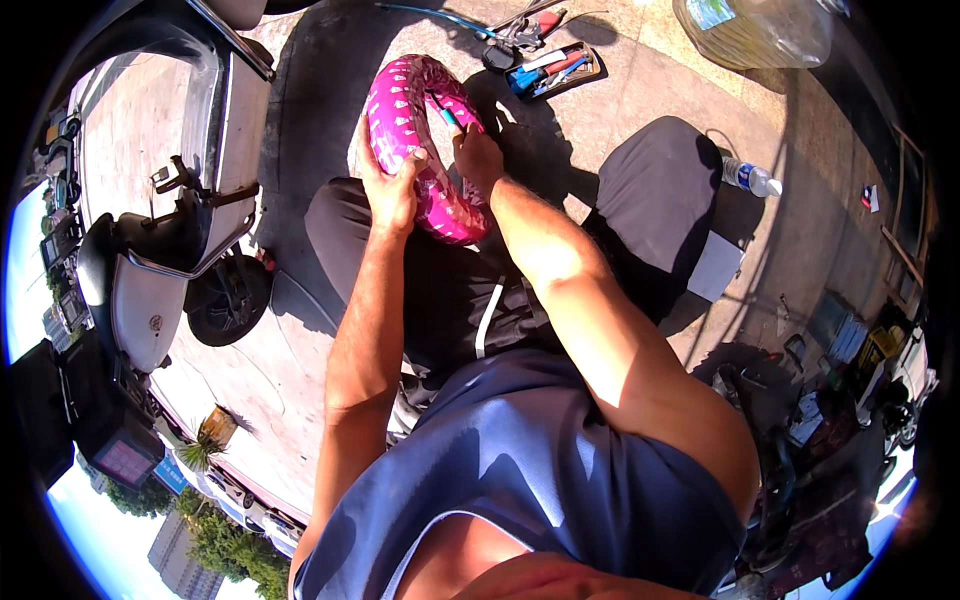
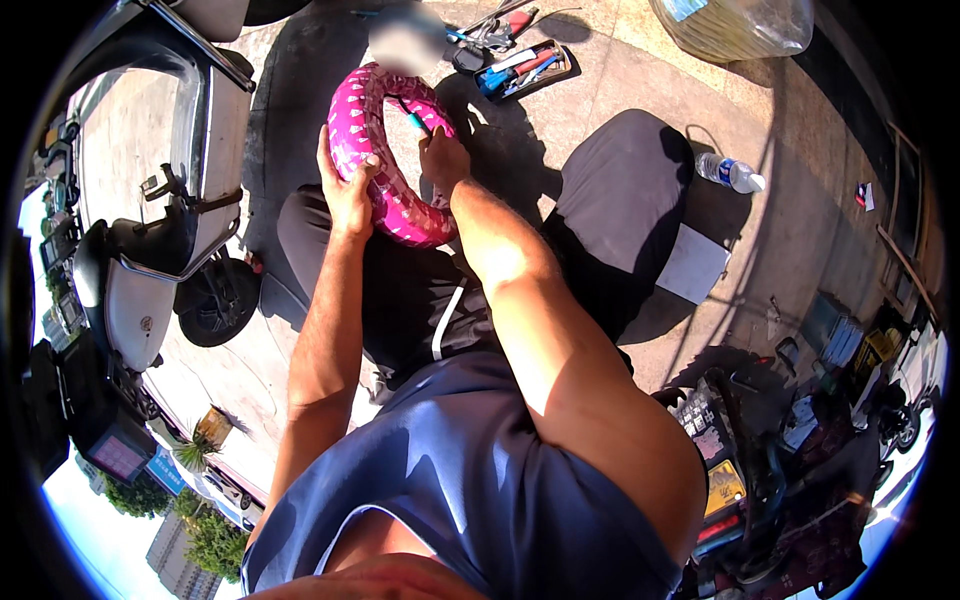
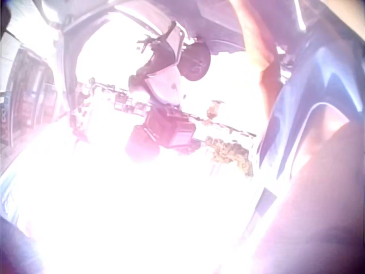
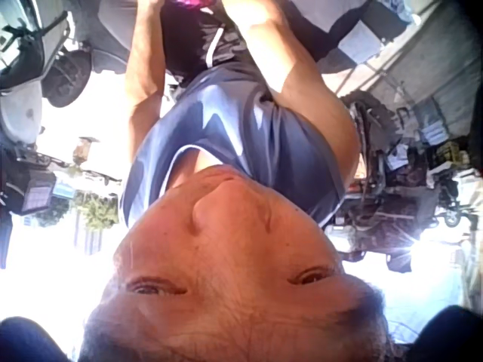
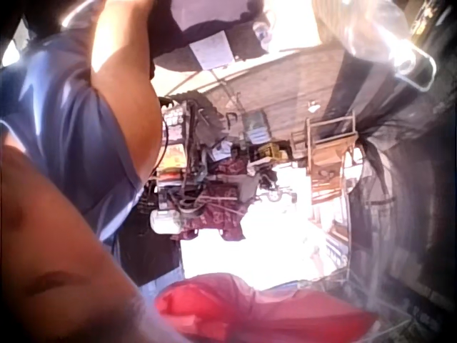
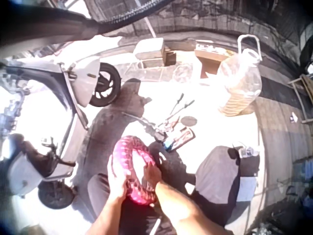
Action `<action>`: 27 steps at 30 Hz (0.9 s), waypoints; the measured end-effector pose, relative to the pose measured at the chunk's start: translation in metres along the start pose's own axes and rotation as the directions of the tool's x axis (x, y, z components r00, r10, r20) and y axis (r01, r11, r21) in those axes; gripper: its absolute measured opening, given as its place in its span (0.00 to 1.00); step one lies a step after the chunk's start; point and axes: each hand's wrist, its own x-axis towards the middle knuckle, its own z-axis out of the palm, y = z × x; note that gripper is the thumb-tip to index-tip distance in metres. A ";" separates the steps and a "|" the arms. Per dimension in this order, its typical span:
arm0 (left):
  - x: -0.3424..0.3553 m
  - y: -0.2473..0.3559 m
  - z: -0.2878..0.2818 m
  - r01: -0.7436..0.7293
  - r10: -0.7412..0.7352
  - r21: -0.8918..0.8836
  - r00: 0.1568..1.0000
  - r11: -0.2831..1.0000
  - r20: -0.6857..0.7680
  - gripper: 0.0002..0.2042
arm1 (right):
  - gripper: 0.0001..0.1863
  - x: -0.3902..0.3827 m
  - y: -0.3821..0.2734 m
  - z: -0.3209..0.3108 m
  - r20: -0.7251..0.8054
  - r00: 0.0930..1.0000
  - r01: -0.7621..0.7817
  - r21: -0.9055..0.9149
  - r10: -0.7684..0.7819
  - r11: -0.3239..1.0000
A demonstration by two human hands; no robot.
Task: The person removes a pink plastic covering from a tire, sprays it with a liquid, and then uses a screwdriver to pry the tire onto a wheel rim while sitting on the ground.
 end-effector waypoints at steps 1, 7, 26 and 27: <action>-0.001 -0.001 -0.001 -0.010 0.010 -0.002 1.000 1.000 -0.005 0.45 | 0.26 -0.001 -0.001 -0.002 0.030 0.999 -0.030 0.002 0.030 1.000; 0.000 -0.006 -0.006 0.013 -0.013 -0.075 1.000 0.997 -0.003 0.44 | 0.29 -0.002 -0.009 -0.003 0.173 0.962 -0.201 -0.084 0.213 0.976; -0.019 0.021 0.013 0.005 -0.003 -0.060 0.999 0.998 0.032 0.49 | 0.27 -0.008 0.018 0.017 -0.020 0.999 -0.041 0.002 0.041 0.999; -0.020 0.016 0.009 -0.011 0.012 -0.039 1.000 0.999 0.027 0.49 | 0.27 -0.011 0.016 0.015 -0.001 0.997 -0.080 0.026 0.080 0.996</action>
